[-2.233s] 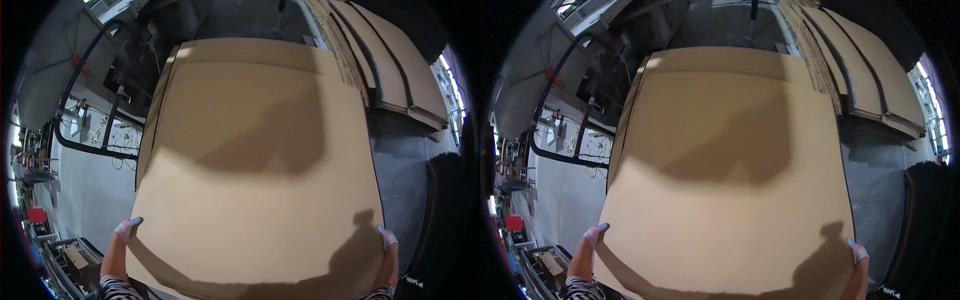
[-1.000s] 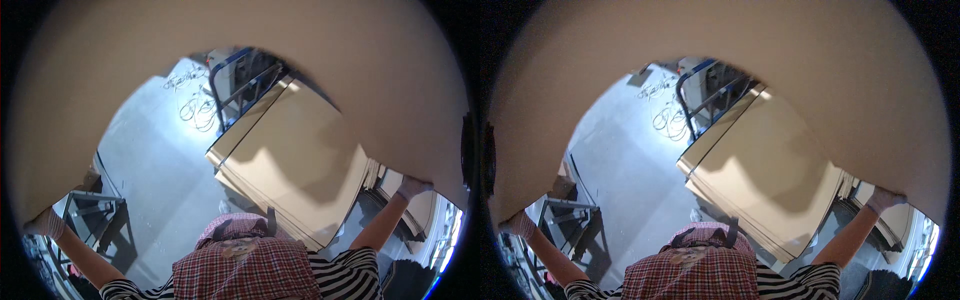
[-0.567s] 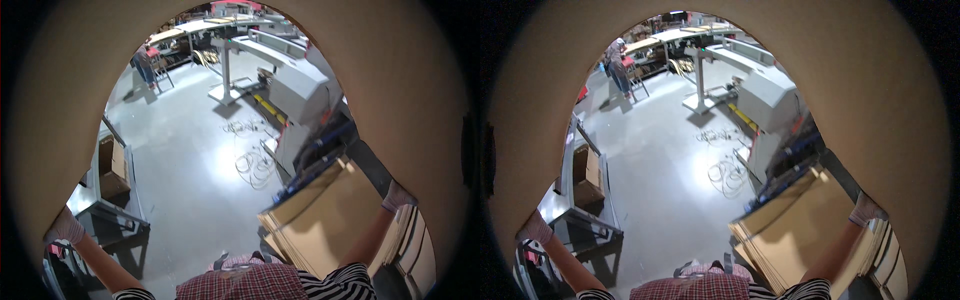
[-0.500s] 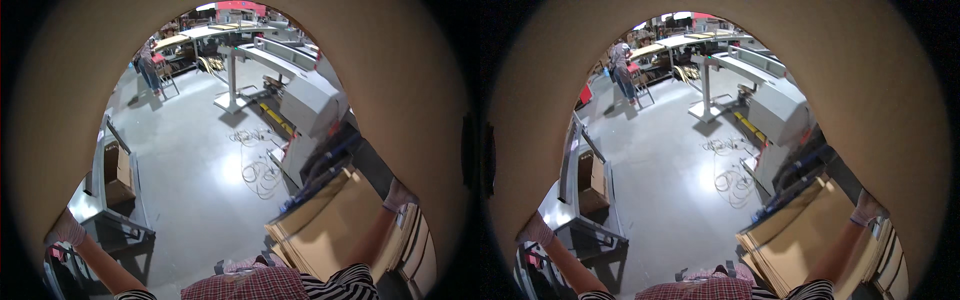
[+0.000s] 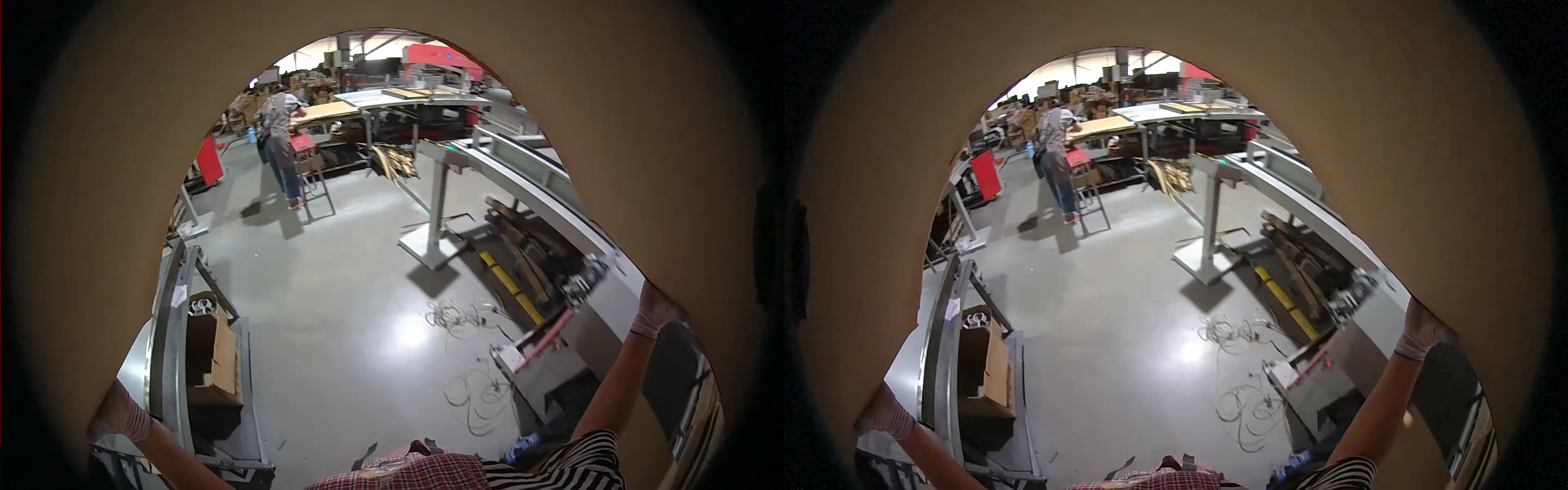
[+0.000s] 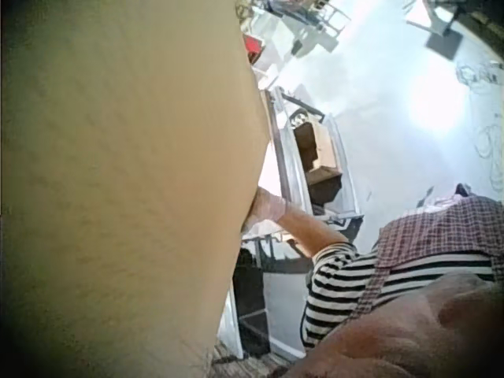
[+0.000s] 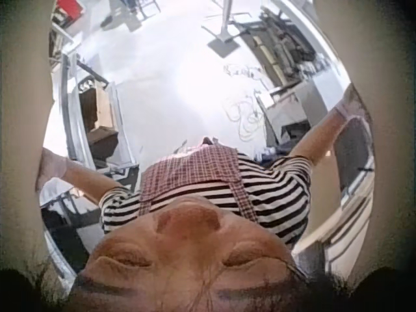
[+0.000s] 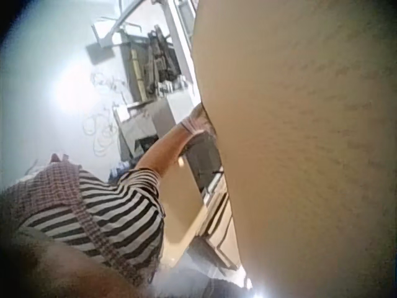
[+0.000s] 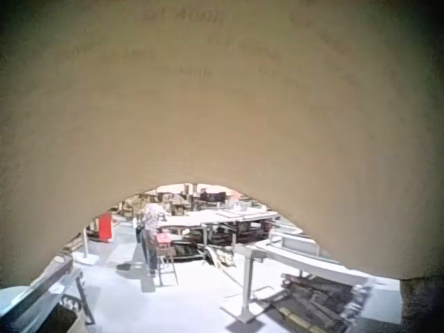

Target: Manually feeding cardboard sheets into an industrial processing machine and trimming edges with a utility tool.

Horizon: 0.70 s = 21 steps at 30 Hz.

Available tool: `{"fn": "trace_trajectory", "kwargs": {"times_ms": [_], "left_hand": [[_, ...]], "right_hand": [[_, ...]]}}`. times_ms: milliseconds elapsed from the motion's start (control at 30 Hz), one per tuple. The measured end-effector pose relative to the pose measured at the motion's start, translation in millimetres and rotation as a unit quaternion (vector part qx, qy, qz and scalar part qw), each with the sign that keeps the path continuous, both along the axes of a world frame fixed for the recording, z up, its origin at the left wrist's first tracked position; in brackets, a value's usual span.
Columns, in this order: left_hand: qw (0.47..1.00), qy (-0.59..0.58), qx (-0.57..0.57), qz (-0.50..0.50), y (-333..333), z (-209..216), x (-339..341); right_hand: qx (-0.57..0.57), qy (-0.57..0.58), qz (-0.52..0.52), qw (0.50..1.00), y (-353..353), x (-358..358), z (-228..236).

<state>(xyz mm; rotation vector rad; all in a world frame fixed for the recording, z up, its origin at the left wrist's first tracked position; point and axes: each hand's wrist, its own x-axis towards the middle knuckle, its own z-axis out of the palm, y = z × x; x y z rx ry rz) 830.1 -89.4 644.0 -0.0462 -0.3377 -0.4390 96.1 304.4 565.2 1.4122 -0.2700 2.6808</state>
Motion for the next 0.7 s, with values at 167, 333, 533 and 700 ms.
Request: {"fn": "trace_trajectory", "kwargs": {"times_ms": [167, 333, 533, 700], "left_hand": [[0.998, -0.011, 0.042, 0.042, -140.4, 16.2, -45.8], [0.997, -0.003, 0.042, 0.058, -324.2, -20.5, -111.8], [0.999, 0.017, 0.024, 0.017, -602.1, -42.2, -257.2], [0.986, 0.0, 0.006, -0.167, -797.1, -24.4, -404.5]], "right_hand": [[-0.009, 0.037, 0.088, 0.995, -201.5, -106.2, 9.7], [0.004, -0.086, 0.053, 0.995, -384.3, -182.5, -4.2], [-0.023, -0.095, -0.012, 0.995, -557.6, -220.6, 24.7], [0.007, 0.032, 0.005, 0.999, -622.2, -314.0, 28.4]]}}
